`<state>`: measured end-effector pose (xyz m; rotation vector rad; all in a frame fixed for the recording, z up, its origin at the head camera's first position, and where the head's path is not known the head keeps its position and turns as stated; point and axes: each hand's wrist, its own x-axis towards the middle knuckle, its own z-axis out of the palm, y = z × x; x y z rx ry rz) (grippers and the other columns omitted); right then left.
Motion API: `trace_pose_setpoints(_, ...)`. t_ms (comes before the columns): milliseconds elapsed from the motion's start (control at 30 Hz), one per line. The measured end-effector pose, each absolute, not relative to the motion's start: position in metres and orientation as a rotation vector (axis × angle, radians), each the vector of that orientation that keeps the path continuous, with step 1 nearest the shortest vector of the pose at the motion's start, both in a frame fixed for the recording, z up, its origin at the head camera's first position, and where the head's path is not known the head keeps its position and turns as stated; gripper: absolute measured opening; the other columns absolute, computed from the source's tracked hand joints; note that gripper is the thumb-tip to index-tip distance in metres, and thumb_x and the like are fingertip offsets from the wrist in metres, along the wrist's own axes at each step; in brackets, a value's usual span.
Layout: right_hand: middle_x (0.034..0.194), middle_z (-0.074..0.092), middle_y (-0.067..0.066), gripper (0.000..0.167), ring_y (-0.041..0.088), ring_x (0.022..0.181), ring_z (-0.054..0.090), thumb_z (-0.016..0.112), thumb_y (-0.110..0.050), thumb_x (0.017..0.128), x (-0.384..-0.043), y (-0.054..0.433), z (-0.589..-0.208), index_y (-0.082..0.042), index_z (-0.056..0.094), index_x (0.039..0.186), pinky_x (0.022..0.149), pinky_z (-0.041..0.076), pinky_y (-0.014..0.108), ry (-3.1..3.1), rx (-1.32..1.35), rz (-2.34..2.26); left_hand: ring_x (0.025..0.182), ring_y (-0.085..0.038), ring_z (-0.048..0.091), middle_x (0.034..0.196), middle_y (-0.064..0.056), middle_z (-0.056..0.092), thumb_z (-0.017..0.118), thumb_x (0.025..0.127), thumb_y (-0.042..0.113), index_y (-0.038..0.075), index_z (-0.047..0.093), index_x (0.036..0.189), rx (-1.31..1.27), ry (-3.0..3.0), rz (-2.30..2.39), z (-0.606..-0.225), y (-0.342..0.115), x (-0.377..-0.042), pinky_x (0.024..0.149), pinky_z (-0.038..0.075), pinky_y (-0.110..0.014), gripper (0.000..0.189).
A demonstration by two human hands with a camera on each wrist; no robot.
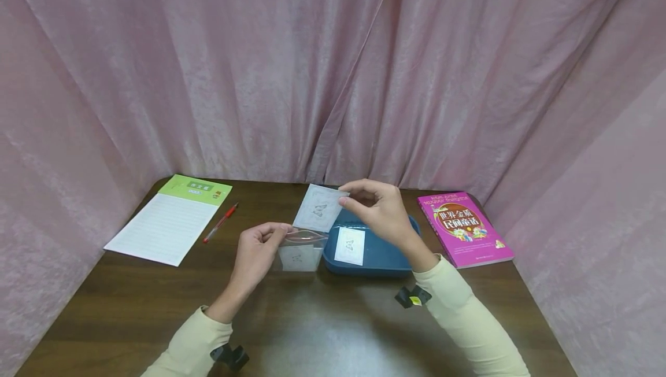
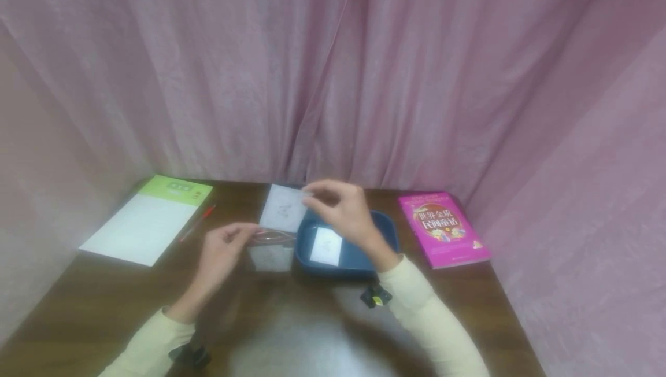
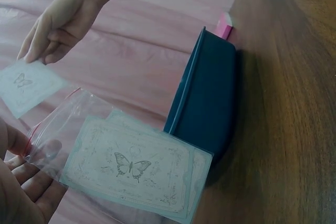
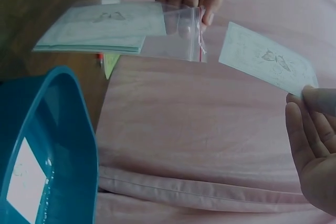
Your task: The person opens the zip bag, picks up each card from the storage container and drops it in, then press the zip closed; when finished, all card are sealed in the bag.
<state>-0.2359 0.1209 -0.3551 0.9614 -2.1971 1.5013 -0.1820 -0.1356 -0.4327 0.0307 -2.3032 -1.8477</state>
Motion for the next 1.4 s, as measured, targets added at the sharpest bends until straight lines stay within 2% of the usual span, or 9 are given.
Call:
trace_pose_setpoints(167, 0.09, 0.076, 0.006, 0.015, 0.012, 0.073, 0.068, 0.077, -0.005, 0.09, -0.236, 0.118, -0.36, -0.005, 0.076, 0.106, 0.064, 0.054, 0.025, -2.193, 0.939, 1.521, 0.08, -0.015, 0.067, 0.096, -0.008, 0.079, 0.067, 0.099, 0.022, 0.006, 0.08, 0.103, 0.007, -2.284, -1.861, -0.432, -0.135, -0.182, 0.067, 0.048, -0.025, 0.02)
trace_pose_setpoints(300, 0.091, 0.077, 0.007, 0.015, 0.012, 0.076, 0.07, 0.076, -0.005, 0.091, -0.235, 0.116, -0.363, -0.005, 0.076, 0.106, 0.066, 0.056, 0.026, -2.211, 0.914, 1.545, 0.076, -0.012, 0.062, 0.094, -0.008, 0.079, 0.067, 0.099, 0.02, 0.005, 0.08, 0.101, -0.01, -2.268, -1.86, -0.433, -0.134, -0.182, 0.063, 0.044, -0.024, 0.02)
trace_pose_setpoints(567, 0.093, 0.077, 0.007, 0.016, 0.021, 0.078, 0.071, 0.076, -0.007, 0.091, -0.234, 0.116, -0.37, -0.006, 0.075, 0.107, 0.07, 0.058, 0.033, -2.244, 0.911, 1.566, 0.056, -0.007, 0.045, 0.077, -0.008, 0.074, 0.069, 0.097, 0.02, 0.003, 0.079, 0.097, 0.032, -2.222, -1.891, -0.433, -0.134, -0.182, 0.049, 0.031, -0.024, 0.02)
trace_pose_setpoints(733, 0.093, 0.077, 0.005, 0.016, 0.015, 0.077, 0.071, 0.076, -0.008, 0.091, -0.236, 0.115, -0.375, -0.007, 0.076, 0.107, 0.07, 0.058, 0.03, -2.262, 0.915, 1.569, 0.057, -0.007, 0.048, 0.082, -0.009, 0.075, 0.069, 0.097, 0.017, 0.002, 0.079, 0.101, 0.047, -2.21, -1.909, -0.432, -0.133, -0.181, 0.05, 0.033, -0.024, 0.018)
trace_pose_setpoints(967, 0.091, 0.076, 0.0, 0.016, 0.014, 0.072, 0.067, 0.077, -0.012, 0.091, -0.236, 0.111, -0.382, -0.011, 0.077, 0.107, 0.061, 0.052, 0.027, -2.309, 0.911, 1.544, 0.07, -0.01, 0.059, 0.09, -0.012, 0.078, 0.066, 0.098, 0.014, 0.001, 0.079, 0.1, 0.043, -2.214, -1.918, -0.433, -0.132, -0.181, 0.061, 0.045, -0.023, 0.018)
trace_pose_setpoints(1067, 0.089, 0.075, -0.001, 0.016, 0.014, 0.07, 0.066, 0.078, -0.013, 0.091, -0.236, 0.11, -0.385, -0.012, 0.077, 0.107, 0.06, 0.051, 0.027, -2.33, 0.908, 1.544, 0.067, -0.008, 0.056, 0.088, -0.011, 0.077, 0.065, 0.098, 0.013, 0.001, 0.079, 0.1, 0.04, -2.216, -1.915, -0.432, -0.132, -0.181, 0.057, 0.041, -0.023, 0.018)
trace_pose_setpoints(1200, 0.09, 0.075, -0.002, 0.016, 0.015, 0.07, 0.065, 0.078, -0.013, 0.091, -0.236, 0.109, -0.387, -0.013, 0.077, 0.107, 0.06, 0.051, 0.028, -2.346, 0.913, 1.542, 0.057, -0.006, 0.045, 0.08, -0.009, 0.073, 0.066, 0.097, 0.013, 0.002, 0.079, 0.098, 0.051, -2.22, -1.902, -0.432, -0.132, -0.18, 0.05, 0.03, -0.024, 0.017)
trace_pose_setpoints(1400, 0.092, 0.076, -0.001, 0.015, 0.015, 0.069, 0.065, 0.077, -0.013, 0.092, -0.235, 0.107, -0.391, -0.013, 0.078, 0.106, 0.06, 0.052, 0.029, -2.361, 0.922, 1.549, 0.06, -0.006, 0.05, 0.08, -0.009, 0.074, 0.067, 0.097, 0.014, 0.002, 0.079, 0.096, 0.058, -2.23, -1.888, -0.431, -0.132, -0.18, 0.049, 0.032, -0.023, 0.017)
